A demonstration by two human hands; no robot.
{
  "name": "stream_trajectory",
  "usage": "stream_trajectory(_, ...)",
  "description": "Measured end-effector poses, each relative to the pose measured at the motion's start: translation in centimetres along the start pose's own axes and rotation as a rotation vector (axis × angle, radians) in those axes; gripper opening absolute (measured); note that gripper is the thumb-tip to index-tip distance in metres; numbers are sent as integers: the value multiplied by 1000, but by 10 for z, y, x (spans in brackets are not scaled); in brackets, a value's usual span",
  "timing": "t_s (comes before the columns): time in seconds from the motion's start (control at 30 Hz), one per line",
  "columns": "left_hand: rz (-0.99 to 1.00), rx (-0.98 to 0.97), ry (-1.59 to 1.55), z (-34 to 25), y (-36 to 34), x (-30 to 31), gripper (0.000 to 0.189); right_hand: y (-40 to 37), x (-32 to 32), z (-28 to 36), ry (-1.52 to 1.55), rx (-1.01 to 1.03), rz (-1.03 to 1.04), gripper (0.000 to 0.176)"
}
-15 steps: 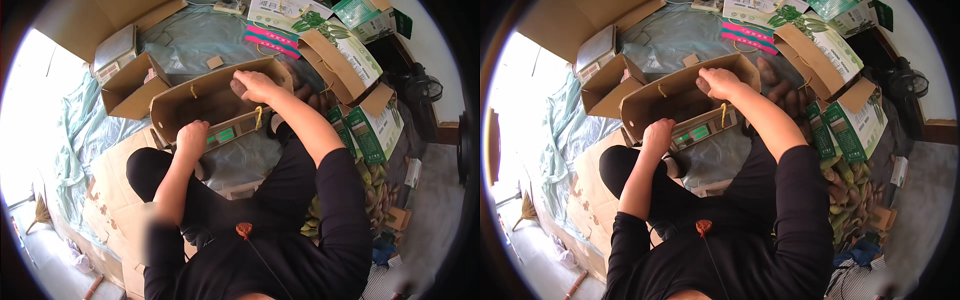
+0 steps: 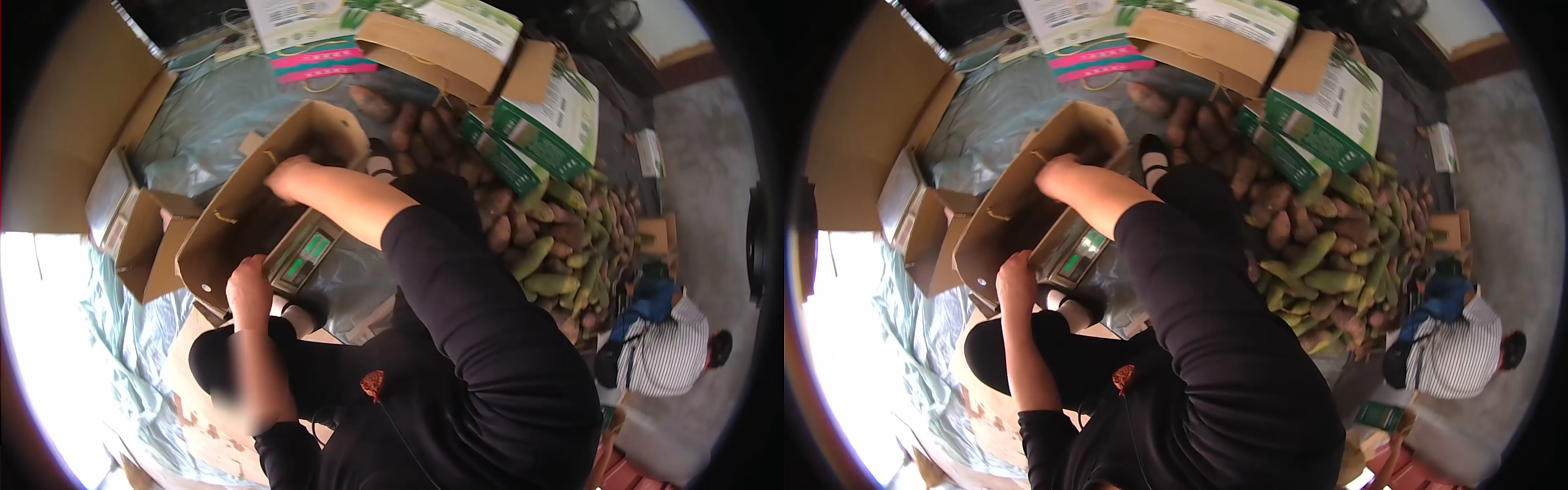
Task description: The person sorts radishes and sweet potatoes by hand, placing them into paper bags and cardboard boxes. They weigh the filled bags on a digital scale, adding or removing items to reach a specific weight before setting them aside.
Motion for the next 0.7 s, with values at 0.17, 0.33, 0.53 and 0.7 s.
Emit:
stream_trajectory(0.17,-20,-12,-11,4,4,-1,25,-40,50,7,209,252,-297,36)
stream_trajectory(0.33,-35,-70,-26,3,1,2,25,-128,105,-19,419,313,-515,41)
stream_trajectory(0.53,-7,-60,-86,-4,3,3,24,-269,81,-112,866,172,-1184,30)
stream_trajectory(0.7,-10,-43,-130,-9,-1,3,26,-313,-79,-191,1052,-412,-1277,23)
Point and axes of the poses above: each hand's wrist, its own y-axis towards the middle knuckle, its own x-axis out of the back of the hand, z = x × y, the point moved 4 cm from there along y, towards the middle knuckle
